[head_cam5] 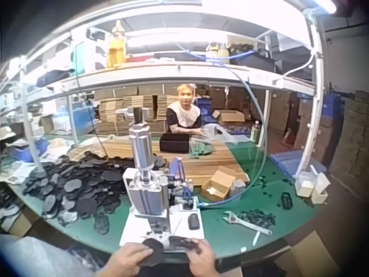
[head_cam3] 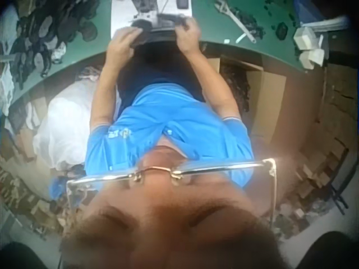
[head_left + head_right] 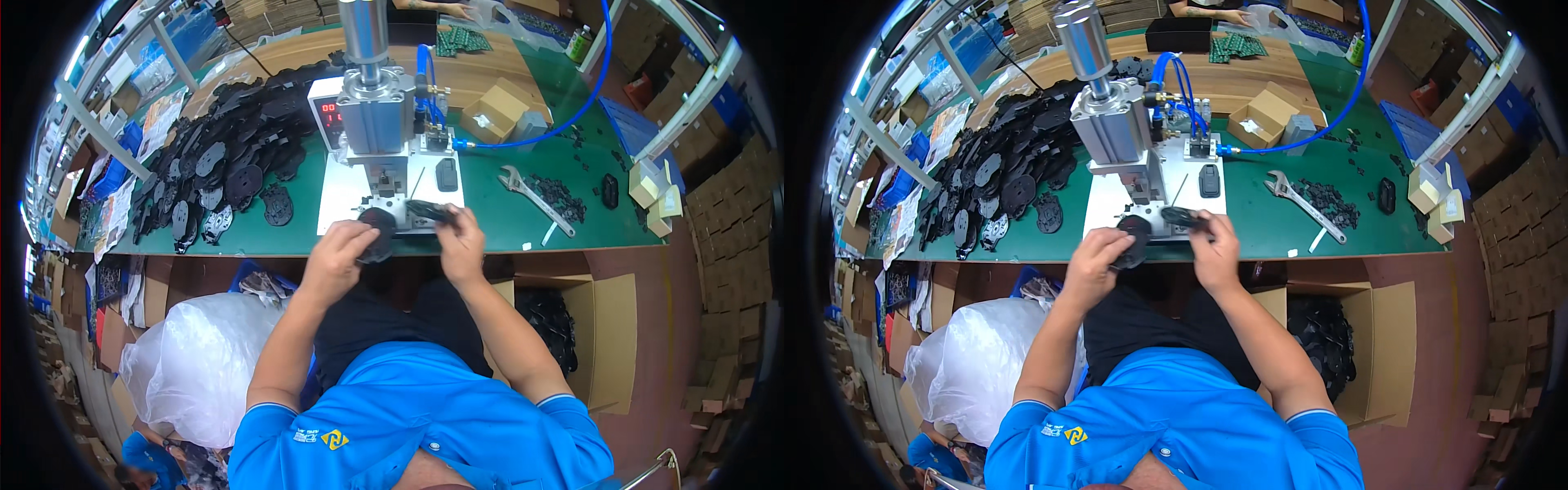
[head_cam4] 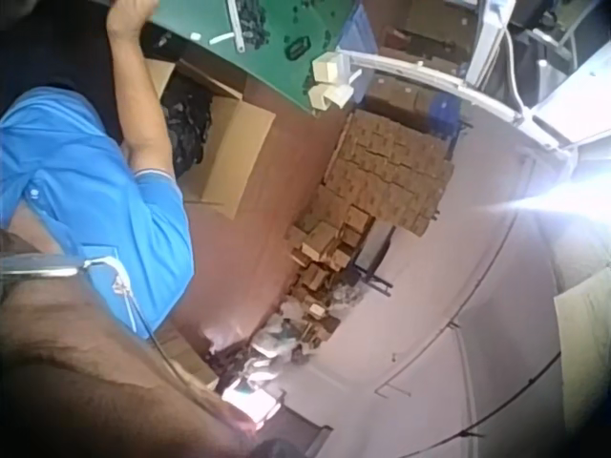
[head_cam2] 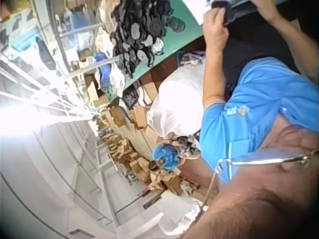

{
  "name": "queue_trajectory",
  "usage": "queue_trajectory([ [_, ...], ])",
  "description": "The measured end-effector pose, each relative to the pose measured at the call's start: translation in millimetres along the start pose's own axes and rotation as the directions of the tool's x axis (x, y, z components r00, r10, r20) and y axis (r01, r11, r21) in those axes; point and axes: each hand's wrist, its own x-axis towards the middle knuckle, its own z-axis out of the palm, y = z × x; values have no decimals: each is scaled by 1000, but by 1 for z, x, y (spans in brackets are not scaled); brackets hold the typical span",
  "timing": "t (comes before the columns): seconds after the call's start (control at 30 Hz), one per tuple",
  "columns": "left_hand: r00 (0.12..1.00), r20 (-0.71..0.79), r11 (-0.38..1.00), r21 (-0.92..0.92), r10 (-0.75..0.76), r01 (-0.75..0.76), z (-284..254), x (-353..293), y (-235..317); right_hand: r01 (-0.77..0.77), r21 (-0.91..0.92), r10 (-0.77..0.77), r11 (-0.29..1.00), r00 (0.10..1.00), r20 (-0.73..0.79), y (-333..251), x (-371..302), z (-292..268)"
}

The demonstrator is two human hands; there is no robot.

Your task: Assembling or stamping circular electronic components using a press machine.

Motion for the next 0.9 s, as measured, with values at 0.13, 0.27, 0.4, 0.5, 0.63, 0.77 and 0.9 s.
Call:
queue_trajectory([
  [0.13,996,-13,986,143,86,-83,24,17,-4,-23,-81,16,996,997,-81,-1,-45,-72],
  [0.27,996,-15,982,168,93,-89,33,16,-14,-94,-232,38,968,971,-235,11,-104,-151],
  [0.4,996,8,986,145,85,-85,37,19,-16,-247,-412,95,877,930,-355,45,-182,-233],
  [0.5,998,21,989,135,63,-66,33,23,-15,-493,-570,280,657,862,-423,73,-227,-275],
  [0.63,996,82,989,136,40,-51,32,27,-11,-725,-639,326,257,687,-649,84,-240,-287],
  [0.77,998,58,989,148,16,-24,32,18,-13,-458,-617,288,640,887,-361,53,-168,-205],
  [0.9,999,40,991,135,-2,-3,34,18,-11,55,-584,-44,810,999,33,-1,-89,-102],
])
